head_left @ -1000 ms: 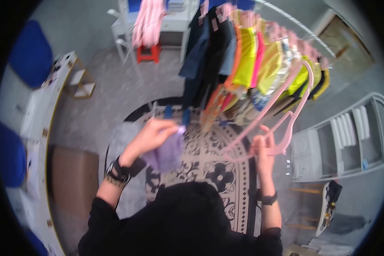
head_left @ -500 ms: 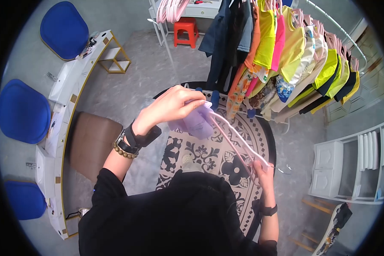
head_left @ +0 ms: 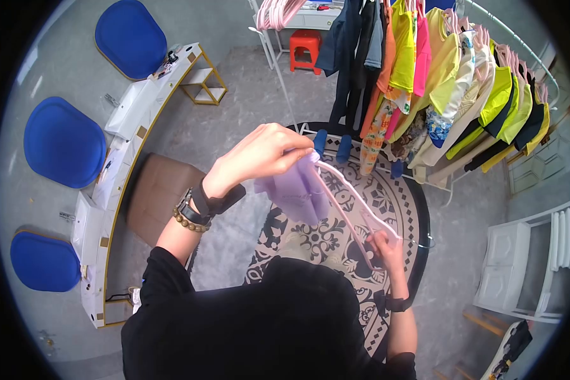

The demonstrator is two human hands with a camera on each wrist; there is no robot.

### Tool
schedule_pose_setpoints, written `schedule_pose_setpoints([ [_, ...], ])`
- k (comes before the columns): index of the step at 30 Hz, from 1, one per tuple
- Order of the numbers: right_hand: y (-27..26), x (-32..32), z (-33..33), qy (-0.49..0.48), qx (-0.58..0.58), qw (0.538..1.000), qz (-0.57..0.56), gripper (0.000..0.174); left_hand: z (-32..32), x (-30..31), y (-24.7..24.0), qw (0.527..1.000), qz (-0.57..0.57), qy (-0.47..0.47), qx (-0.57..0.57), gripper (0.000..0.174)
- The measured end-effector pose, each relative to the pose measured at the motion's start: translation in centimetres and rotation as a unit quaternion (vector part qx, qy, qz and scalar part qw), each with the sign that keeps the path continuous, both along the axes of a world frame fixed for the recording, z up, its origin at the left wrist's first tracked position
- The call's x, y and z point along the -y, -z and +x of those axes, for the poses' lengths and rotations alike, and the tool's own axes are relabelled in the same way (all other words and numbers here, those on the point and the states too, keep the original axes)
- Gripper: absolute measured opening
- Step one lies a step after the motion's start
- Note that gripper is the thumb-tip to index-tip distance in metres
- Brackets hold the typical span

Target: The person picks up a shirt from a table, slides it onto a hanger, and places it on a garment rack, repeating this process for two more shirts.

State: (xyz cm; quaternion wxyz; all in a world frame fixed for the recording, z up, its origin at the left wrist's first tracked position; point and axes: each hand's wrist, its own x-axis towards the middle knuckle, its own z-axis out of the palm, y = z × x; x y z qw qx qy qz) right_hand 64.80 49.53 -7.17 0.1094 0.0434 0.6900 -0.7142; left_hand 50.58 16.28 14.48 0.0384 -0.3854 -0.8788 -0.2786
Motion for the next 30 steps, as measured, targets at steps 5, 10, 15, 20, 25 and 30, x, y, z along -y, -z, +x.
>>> schedule_pose_setpoints([
  [5,-1.1,1.0,0.3,0.011,-0.049,0.999,0.018,0.038,0.5,1.7,-0.7,1.0,-0.003,0.001,-0.012,0.013],
  [10,-0.7,3.5,0.5,0.043,-0.057,0.997,0.002,0.04,0.1,4.4,-1.3,1.0,-0.009,0.014,-0.024,0.015],
  [15,-0.2,7.3,0.1,0.016,-0.036,0.999,0.01,0.039,0.4,6.7,-2.0,0.999,0.014,0.033,-0.014,0.013],
  [20,0.3,10.1,-0.2,-0.002,-0.061,0.998,-0.027,0.039,-0.3,8.7,-1.4,0.998,0.009,0.058,-0.022,0.016],
  [25,-0.7,11.0,-0.9,-0.018,-0.057,0.995,-0.081,0.038,-1.2,9.0,-2.0,0.997,0.003,0.066,-0.025,0.018],
  [30,-0.7,10.2,-2.2,-0.017,-0.02,0.997,-0.075,0.038,-1.2,9.0,-3.0,0.998,-0.002,0.053,-0.046,0.019],
])
